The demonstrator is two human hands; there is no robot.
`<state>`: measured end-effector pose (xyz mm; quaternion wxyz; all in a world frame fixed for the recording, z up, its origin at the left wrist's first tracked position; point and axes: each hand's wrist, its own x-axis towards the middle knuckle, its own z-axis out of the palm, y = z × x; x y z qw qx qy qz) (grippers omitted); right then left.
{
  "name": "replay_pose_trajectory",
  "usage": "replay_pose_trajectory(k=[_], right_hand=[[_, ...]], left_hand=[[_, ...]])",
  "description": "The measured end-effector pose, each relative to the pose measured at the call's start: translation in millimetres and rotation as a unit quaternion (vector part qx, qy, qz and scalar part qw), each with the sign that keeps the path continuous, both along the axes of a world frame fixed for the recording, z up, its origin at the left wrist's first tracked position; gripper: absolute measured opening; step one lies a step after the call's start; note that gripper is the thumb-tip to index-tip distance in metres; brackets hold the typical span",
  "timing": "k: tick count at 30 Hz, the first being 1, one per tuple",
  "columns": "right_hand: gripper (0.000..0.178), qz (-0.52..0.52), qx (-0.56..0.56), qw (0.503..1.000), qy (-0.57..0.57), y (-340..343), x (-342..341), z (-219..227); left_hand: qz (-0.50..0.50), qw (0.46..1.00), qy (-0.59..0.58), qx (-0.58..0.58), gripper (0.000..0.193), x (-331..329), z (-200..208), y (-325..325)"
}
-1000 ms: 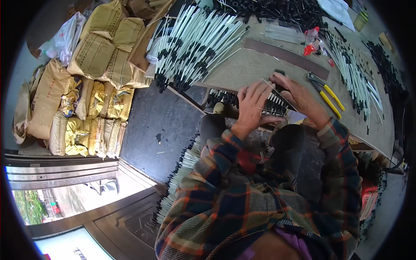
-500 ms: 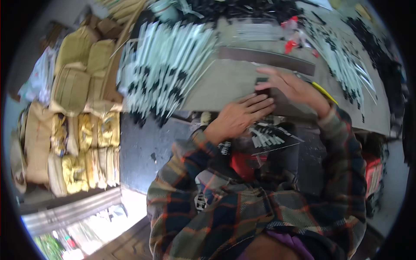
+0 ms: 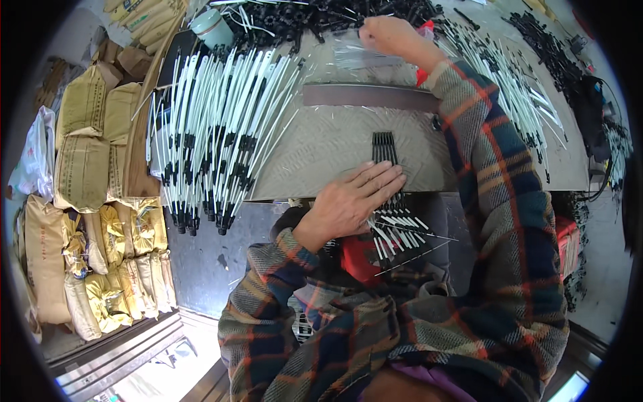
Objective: Assembling black plastic connectors onto white rods at a production workbench using pliers.
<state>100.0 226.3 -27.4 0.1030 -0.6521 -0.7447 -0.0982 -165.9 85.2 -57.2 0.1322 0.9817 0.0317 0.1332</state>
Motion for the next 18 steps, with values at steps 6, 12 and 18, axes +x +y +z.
replay_pose_trajectory(k=[6, 12, 18], right_hand=[[0.038, 0.066, 0.017, 0.987, -0.147, -35.7, 8.7, 18.5], [0.012, 0.143, 0.092, 0.976, 0.137, -168.7, -26.1, 6.7], [0.011, 0.047, 0.068, 0.986, 0.142, -210.8, -28.3, -29.2]], left_hand=[[0.004, 0.999, -0.022, 0.036, 0.081, 9.1, -5.2, -1.4], [0.002, 1.000, 0.002, -0.001, 0.091, 7.6, 5.0, -5.6], [0.021, 0.999, 0.001, -0.033, 0.082, 9.9, 6.0, -7.9]])
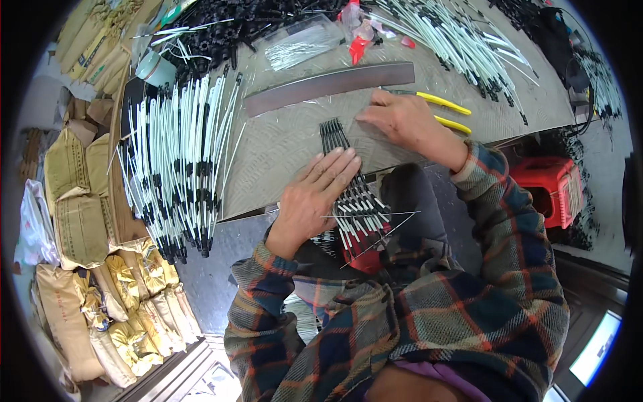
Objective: Assembling black plastic connectors onto white rods at a production workbench using pliers.
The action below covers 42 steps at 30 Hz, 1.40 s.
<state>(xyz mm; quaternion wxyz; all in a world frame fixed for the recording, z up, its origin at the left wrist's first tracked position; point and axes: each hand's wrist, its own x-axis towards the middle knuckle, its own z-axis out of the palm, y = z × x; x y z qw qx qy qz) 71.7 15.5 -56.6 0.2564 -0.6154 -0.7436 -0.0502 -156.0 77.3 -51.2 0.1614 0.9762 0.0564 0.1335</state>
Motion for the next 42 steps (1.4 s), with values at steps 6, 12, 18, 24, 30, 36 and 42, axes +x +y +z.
replay_pose_trajectory(k=[6, 12, 18, 24, 30, 36, 42], right_hand=[[0.014, -0.048, -0.009, 0.997, -0.063, -1.9, -5.3, 0.7], [0.018, -0.029, -0.003, 0.997, -0.078, 2.2, -4.8, -0.8], [0.018, 0.041, 0.002, 0.997, -0.062, 13.8, 0.9, 5.4], [0.018, 0.069, -0.009, 0.997, -0.016, 28.4, -10.9, 0.6], [0.018, 0.112, -0.035, 0.992, -0.050, 31.0, -7.1, 6.2], [0.028, 0.058, -0.085, 0.993, -0.061, 30.3, -21.1, 14.1], [0.032, 0.053, -0.072, 0.995, -0.046, 31.9, -26.9, 17.1]], left_hand=[[0.002, 1.000, 0.003, 0.008, 0.062, 1.4, -0.4, 0.3], [0.000, 1.000, 0.016, 0.000, 0.062, 1.7, 3.3, 1.2], [-0.003, 1.000, 0.010, 0.006, 0.060, 2.8, 2.1, 2.3], [0.004, 1.000, 0.001, 0.022, 0.075, 0.2, -1.2, 1.1], [0.000, 0.999, -0.011, 0.040, 0.088, -1.6, -7.5, 2.6], [0.000, 1.000, 0.014, 0.018, 0.071, -3.1, -2.6, 2.5], [-0.006, 0.998, -0.003, 0.055, 0.081, -3.8, -11.8, 3.0]])
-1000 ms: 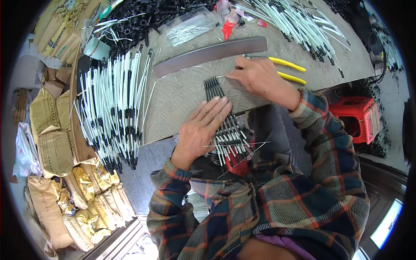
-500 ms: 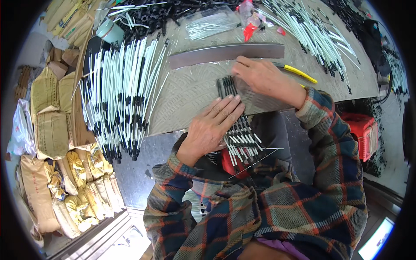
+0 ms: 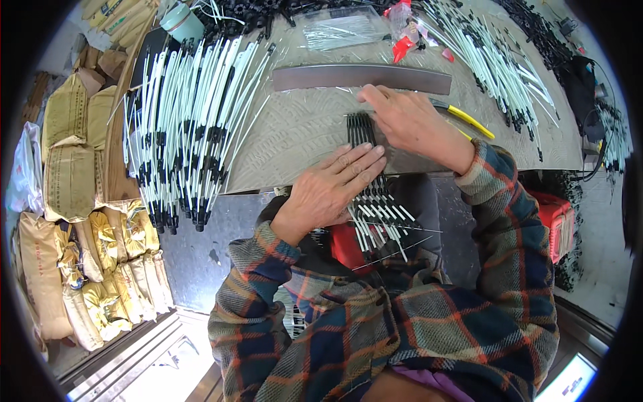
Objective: Assembling black plastic connectors onto white rods at a production workbench using pliers.
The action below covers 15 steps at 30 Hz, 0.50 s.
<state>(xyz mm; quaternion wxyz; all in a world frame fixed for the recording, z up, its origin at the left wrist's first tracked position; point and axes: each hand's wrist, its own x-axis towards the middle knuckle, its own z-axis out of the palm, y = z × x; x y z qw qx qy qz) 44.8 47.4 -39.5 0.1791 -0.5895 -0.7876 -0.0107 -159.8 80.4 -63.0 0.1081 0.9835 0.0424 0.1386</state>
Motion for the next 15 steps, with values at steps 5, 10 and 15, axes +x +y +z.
replay_pose_trajectory(k=[5, 10, 15], right_hand=[[0.025, 0.037, 0.032, 0.999, -0.014, -2.6, 12.1, -2.0], [0.012, 0.035, 0.073, 0.985, -0.154, -2.5, 18.1, -4.7], [0.011, 0.085, 0.150, 0.985, 0.002, -10.8, 11.7, 11.6]], left_hand=[[0.010, 0.999, -0.003, -0.034, 0.076, 0.0, 4.4, -3.0], [0.004, 1.000, 0.019, 0.006, 0.081, -0.2, 2.8, -3.5], [0.005, 0.999, -0.001, -0.039, 0.076, 2.9, 3.9, -6.4]])
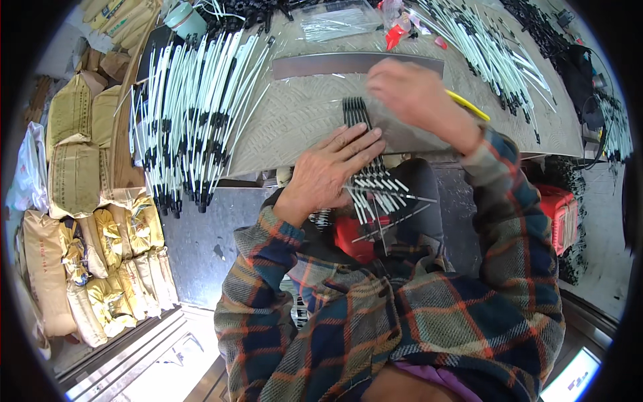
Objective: Assembling black plastic connectors onto white rods at a production workbench using pliers.
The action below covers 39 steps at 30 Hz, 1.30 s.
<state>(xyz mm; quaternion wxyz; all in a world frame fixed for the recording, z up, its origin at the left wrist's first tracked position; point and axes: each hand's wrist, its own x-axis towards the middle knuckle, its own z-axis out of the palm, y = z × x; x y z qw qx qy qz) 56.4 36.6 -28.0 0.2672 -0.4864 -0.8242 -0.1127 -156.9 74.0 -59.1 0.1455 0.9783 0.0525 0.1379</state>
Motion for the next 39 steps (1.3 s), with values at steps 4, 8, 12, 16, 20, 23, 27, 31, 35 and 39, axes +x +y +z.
replay_pose_trajectory(k=[4, 8, 12, 16, 20, 23, 27, 31, 35, 39], right_hand=[[0.018, 0.185, -0.251, 0.913, 0.264, -97.0, -13.8, 95.1], [0.044, 0.047, -0.089, 0.995, -0.014, -137.3, -71.7, 85.4], [0.048, -0.034, -0.071, 0.990, -0.117, -120.6, -78.3, 46.0], [0.043, -0.060, -0.024, 0.979, -0.196, -115.9, -76.3, 34.9], [0.041, 0.005, 0.091, 0.995, -0.046, -130.4, -81.4, 48.3], [0.011, -0.066, 0.011, 0.962, 0.267, -166.7, -58.1, -2.9], [0.018, -0.151, -0.366, 0.867, 0.304, -178.9, -56.1, -212.4], [0.030, -0.123, -0.494, 0.836, 0.205, -163.6, -101.4, -213.4], [0.044, -0.202, -0.392, 0.868, 0.226, -139.2, -85.3, -168.5], [0.046, -0.179, -0.367, 0.835, 0.369, -126.7, -74.0, -84.7]], left_hand=[[0.011, 0.999, -0.029, -0.011, 0.069, -7.8, 2.1, -4.0], [0.021, 0.998, -0.061, -0.026, 0.067, -2.2, -3.5, -9.0], [0.033, 0.996, -0.086, -0.016, 0.061, -1.0, -13.2, -7.7], [0.032, 0.992, -0.116, -0.036, 0.057, 3.0, -10.5, -10.1], [0.035, 0.994, -0.103, 0.004, 0.076, -9.5, -20.4, -3.9], [0.071, 0.991, -0.114, 0.018, 0.057, -2.3, -18.7, -7.8], [0.059, 0.993, -0.104, 0.005, 0.060, 2.0, -16.7, -12.9], [0.042, 0.992, -0.121, 0.011, 0.056, -3.7, -11.1, -14.3], [0.029, 0.991, -0.128, 0.005, 0.057, 3.3, -10.6, -14.3], [0.026, 0.992, -0.120, -0.005, 0.059, 0.0, -5.8, -12.7]])
